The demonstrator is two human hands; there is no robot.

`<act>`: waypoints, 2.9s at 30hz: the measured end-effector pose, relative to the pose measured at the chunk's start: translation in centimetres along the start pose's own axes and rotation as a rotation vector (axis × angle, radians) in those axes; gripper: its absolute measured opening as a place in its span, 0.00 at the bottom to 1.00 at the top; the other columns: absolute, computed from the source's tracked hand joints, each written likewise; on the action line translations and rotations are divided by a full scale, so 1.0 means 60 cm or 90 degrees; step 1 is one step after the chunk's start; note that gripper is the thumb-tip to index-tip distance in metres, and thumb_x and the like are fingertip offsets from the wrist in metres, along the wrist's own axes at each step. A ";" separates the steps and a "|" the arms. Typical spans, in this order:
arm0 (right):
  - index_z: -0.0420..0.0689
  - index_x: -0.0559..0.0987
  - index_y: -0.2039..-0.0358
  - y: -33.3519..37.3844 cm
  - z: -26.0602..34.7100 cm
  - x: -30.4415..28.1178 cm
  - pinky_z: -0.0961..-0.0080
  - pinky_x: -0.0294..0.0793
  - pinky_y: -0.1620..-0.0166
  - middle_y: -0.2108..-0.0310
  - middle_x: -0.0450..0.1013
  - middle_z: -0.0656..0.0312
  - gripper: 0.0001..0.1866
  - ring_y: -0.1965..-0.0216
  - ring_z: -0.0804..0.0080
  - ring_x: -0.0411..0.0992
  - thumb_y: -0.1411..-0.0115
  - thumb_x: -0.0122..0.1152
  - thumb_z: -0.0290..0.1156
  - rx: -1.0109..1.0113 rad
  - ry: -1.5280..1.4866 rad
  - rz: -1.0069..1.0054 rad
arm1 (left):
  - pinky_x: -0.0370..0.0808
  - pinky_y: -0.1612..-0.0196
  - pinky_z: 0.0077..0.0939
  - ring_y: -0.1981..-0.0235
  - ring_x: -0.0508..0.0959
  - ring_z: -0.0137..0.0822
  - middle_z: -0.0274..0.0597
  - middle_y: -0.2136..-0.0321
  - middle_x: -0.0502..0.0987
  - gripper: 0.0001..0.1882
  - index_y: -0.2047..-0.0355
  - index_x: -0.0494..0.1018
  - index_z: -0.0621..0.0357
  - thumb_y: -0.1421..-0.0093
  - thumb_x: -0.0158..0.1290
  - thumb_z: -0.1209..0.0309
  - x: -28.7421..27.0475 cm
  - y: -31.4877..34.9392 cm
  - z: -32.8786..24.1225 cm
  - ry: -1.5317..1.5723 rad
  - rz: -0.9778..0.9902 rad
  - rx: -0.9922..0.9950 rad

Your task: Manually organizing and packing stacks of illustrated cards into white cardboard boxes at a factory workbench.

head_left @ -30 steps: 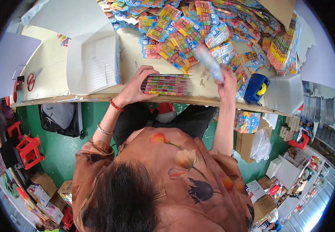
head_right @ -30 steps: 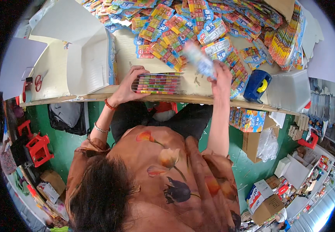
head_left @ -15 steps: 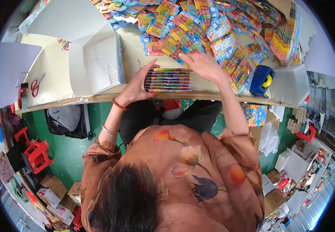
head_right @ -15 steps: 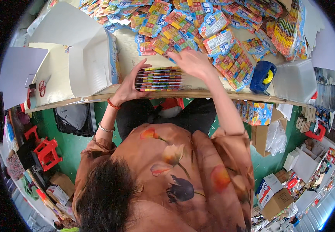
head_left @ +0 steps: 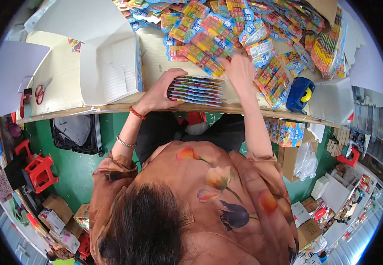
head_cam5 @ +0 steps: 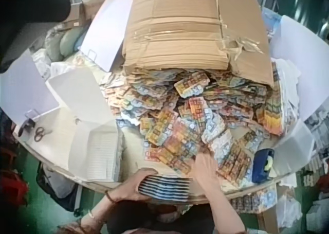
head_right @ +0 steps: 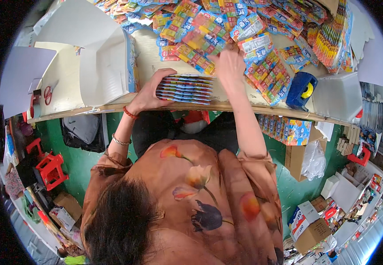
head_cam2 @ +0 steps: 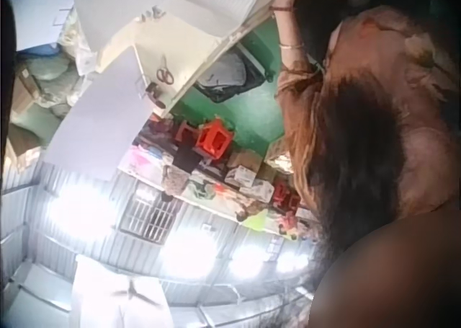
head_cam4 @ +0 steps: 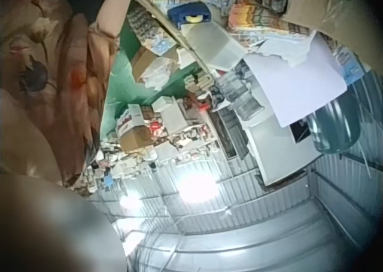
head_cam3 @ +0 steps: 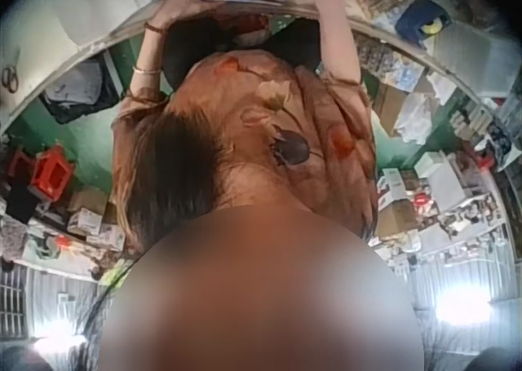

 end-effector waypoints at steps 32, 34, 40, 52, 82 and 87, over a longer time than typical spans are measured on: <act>0.39 0.78 0.57 0.085 -0.020 0.039 0.84 0.71 0.62 0.67 0.77 0.67 0.11 0.68 0.82 0.74 0.37 0.52 0.24 -0.047 -0.602 0.094 | 0.62 0.40 0.37 0.44 0.63 0.48 0.54 0.40 0.50 0.66 0.33 0.36 0.57 0.64 0.72 0.67 -0.002 0.033 0.017 0.041 -0.138 -0.141; 0.40 0.79 0.57 0.084 -0.014 0.068 0.85 0.70 0.58 0.64 0.77 0.66 0.11 0.62 0.83 0.72 0.36 0.50 0.26 -0.020 -0.612 0.217 | 0.62 0.40 0.37 0.42 0.62 0.43 0.50 0.39 0.50 0.66 0.33 0.37 0.58 0.63 0.72 0.64 -0.008 0.017 -0.002 -0.125 -0.108 -0.080; 0.42 0.46 0.33 0.150 -0.006 0.059 0.65 0.47 0.35 0.35 0.52 0.50 0.47 0.36 0.61 0.53 0.39 0.23 0.68 0.022 -0.917 0.139 | 0.58 0.37 0.38 0.37 0.56 0.46 0.51 0.41 0.55 0.69 0.33 0.34 0.58 0.64 0.73 0.61 -0.001 0.027 0.026 -0.100 -0.098 -0.136; 0.40 0.44 0.33 0.147 0.028 0.067 0.66 0.35 0.32 0.31 0.42 0.55 0.42 0.31 0.63 0.39 0.35 0.35 0.59 -0.028 -0.972 0.145 | 0.63 0.40 0.36 0.41 0.63 0.43 0.49 0.41 0.57 0.65 0.33 0.34 0.54 0.62 0.71 0.73 0.003 0.039 0.031 0.028 -0.124 -0.164; 0.38 0.64 0.41 0.140 -0.006 0.071 0.69 0.57 0.36 0.41 0.63 0.56 0.25 0.39 0.67 0.60 0.39 0.54 0.25 0.002 -0.924 0.241 | 0.55 0.35 0.40 0.34 0.52 0.49 0.56 0.35 0.46 0.75 0.33 0.24 0.52 0.66 0.74 0.61 0.008 0.044 0.037 0.039 -0.093 -0.105; 0.38 0.63 0.41 0.144 -0.005 0.064 0.69 0.58 0.38 0.43 0.65 0.56 0.22 0.40 0.66 0.61 0.35 0.49 0.28 -0.032 -0.746 0.143 | 0.56 0.36 0.39 0.34 0.52 0.48 0.56 0.34 0.44 0.74 0.33 0.24 0.52 0.65 0.73 0.62 0.008 0.040 0.031 0.053 -0.090 -0.099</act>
Point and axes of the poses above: each hand's wrist, its own y-axis away from the middle knuckle, its own x-axis out of the palm, z = x × y, the point moved 9 cm from there along -y, towards the middle knuckle
